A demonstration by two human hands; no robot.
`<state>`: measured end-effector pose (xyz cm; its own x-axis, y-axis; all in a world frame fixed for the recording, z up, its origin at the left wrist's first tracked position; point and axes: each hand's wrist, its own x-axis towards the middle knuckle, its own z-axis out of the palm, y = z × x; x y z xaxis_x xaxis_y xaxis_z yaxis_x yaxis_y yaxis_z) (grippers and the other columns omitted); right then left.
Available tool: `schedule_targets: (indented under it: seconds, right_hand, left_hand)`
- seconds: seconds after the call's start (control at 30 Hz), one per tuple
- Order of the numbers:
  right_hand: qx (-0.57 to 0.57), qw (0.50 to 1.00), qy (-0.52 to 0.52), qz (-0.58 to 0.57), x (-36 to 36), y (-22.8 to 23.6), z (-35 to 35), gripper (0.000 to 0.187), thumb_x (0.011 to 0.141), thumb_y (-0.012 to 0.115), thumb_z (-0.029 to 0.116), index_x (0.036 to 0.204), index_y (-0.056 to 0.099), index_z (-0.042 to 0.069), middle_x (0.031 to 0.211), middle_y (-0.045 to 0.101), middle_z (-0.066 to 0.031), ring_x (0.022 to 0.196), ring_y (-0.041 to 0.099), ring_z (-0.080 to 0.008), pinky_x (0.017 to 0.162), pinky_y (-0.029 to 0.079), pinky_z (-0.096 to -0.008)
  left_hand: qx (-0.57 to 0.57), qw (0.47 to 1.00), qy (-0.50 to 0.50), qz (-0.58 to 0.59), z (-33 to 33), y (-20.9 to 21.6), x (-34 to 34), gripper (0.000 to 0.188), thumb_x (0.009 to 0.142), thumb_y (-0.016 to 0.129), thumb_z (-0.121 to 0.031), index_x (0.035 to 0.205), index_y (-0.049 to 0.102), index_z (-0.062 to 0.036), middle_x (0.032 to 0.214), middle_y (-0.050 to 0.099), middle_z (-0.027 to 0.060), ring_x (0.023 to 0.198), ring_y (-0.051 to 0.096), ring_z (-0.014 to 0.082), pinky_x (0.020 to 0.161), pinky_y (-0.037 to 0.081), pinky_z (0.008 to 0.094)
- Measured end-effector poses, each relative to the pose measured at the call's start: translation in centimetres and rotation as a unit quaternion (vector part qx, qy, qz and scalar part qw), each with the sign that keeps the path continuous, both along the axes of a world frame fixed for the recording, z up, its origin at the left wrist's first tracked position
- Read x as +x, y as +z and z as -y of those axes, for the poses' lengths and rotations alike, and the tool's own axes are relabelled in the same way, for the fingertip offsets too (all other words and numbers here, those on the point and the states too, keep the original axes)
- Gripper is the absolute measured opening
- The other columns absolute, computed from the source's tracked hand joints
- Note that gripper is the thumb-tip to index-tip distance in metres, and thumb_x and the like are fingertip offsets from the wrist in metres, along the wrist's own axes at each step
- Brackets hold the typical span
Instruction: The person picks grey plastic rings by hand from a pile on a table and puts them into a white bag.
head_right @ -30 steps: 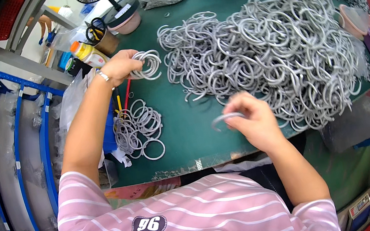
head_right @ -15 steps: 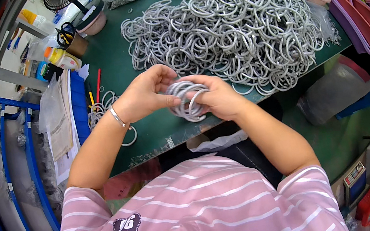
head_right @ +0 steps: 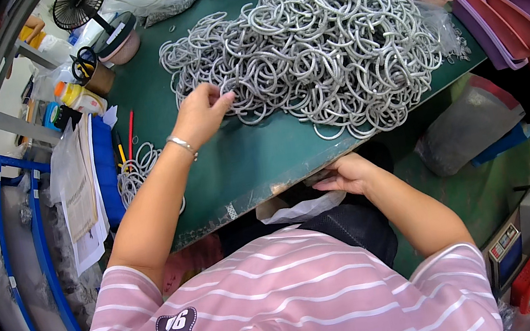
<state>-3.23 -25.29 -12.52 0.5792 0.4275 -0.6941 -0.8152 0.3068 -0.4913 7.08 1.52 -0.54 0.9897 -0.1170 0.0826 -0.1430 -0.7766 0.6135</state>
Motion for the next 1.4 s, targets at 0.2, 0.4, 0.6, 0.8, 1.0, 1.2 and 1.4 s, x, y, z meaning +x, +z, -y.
schedule_targets:
  seconds: [0.2, 0.4, 0.6, 0.8, 1.0, 1.2, 1.4]
  right_hand:
    - [-0.362, 0.782, 0.35, 0.367, -2.4, 0.2, 1.0, 0.03, 0.082, 0.063, 0.027, 0.095, 0.066, 0.0, 0.089, 0.067, -0.0165, 0.086, 0.064, -0.0308, 0.079, 0.05, -0.0383]
    - [-0.434, 0.674, 0.185, 0.569, 1.5, 12.6, -3.4, 0.017, 0.085, 0.058, 0.013, 0.093, 0.061, -0.002, 0.063, 0.061, -0.0144, 0.06, 0.063, -0.0231, 0.057, 0.05, -0.0336]
    - [-0.11, 0.946, -0.101, 0.289, 5.7, 10.6, -7.9, 0.052, 0.091, 0.054, 0.013, 0.134, 0.03, -0.006, 0.087, 0.062, -0.0135, 0.068, 0.064, -0.0186, 0.059, 0.053, -0.026]
    - [-0.094, 0.911, -0.221, 0.336, 7.2, 8.5, -9.3, 0.022, 0.092, 0.053, 0.012, 0.107, 0.053, -0.004, 0.077, 0.061, -0.0075, 0.06, 0.06, -0.0121, 0.054, 0.05, -0.0251]
    - [-0.305, 0.757, -0.187, 0.546, 6.8, 9.7, -10.6, 0.01, 0.089, 0.054, 0.006, 0.093, 0.058, -0.003, 0.068, 0.059, -0.0072, 0.054, 0.058, -0.011, 0.048, 0.046, -0.0241]
    - [-0.352, 0.696, -0.231, 0.582, 6.2, 10.5, -9.6, 0.026, 0.089, 0.051, 0.005, 0.114, 0.049, -0.002, 0.073, 0.06, -0.0123, 0.059, 0.061, -0.0212, 0.056, 0.05, -0.0317]
    - [-0.577, 0.572, -0.039, 0.582, 6.6, 8.4, -10.9, 0.03, 0.08, 0.067, 0.029, 0.081, 0.053, 0.002, 0.08, 0.058, -0.0183, 0.071, 0.06, -0.0378, 0.06, 0.049, -0.0441]
  left_hand:
    - [0.079, 0.994, -0.008, 0.069, 0.6, -1.4, 0.2, 0.027, 0.083, 0.059, -0.022, 0.072, 0.057, 0.003, 0.071, 0.059, 0.0234, 0.07, 0.058, 0.041, 0.065, 0.046, 0.0458]
    - [0.102, 0.982, -0.022, 0.155, 1.1, 0.8, 1.0, 0.026, 0.083, 0.059, -0.018, 0.069, 0.058, 0.0033, 0.066, 0.058, 0.0224, 0.064, 0.057, 0.0396, 0.059, 0.045, 0.0437]
    - [0.025, 0.975, -0.096, 0.199, 0.8, 1.9, -1.0, 0.015, 0.081, 0.063, -0.014, 0.076, 0.062, 0.0001, 0.065, 0.059, 0.0155, 0.058, 0.057, 0.0318, 0.054, 0.044, 0.0366]
    - [-0.287, 0.957, 0.037, -0.014, 1.5, -1.6, -2.6, 0.016, 0.091, 0.056, -0.013, 0.084, 0.06, 0.0014, 0.078, 0.066, 0.0063, 0.071, 0.061, 0.0089, 0.062, 0.051, 0.0226]
    - [-0.434, 0.891, 0.093, -0.1, 0.6, -1.6, -2.3, 0.013, 0.088, 0.059, -0.01, 0.088, 0.061, 0.0022, 0.08, 0.066, 0.0073, 0.066, 0.062, 0.012, 0.061, 0.051, 0.025]
    - [-0.169, 0.972, -0.014, 0.161, 0.9, -1.4, -2.9, 0.007, 0.083, 0.058, -0.004, 0.087, 0.061, 0.0009, 0.08, 0.064, 0.0137, 0.067, 0.062, 0.0259, 0.06, 0.047, 0.0336]
    - [-0.303, 0.952, 0.033, 0.01, 0.0, -2.9, -0.4, 0.02, 0.086, 0.056, -0.008, 0.105, 0.057, 0.0008, 0.073, 0.065, 0.0097, 0.06, 0.061, 0.0121, 0.054, 0.048, 0.0269]
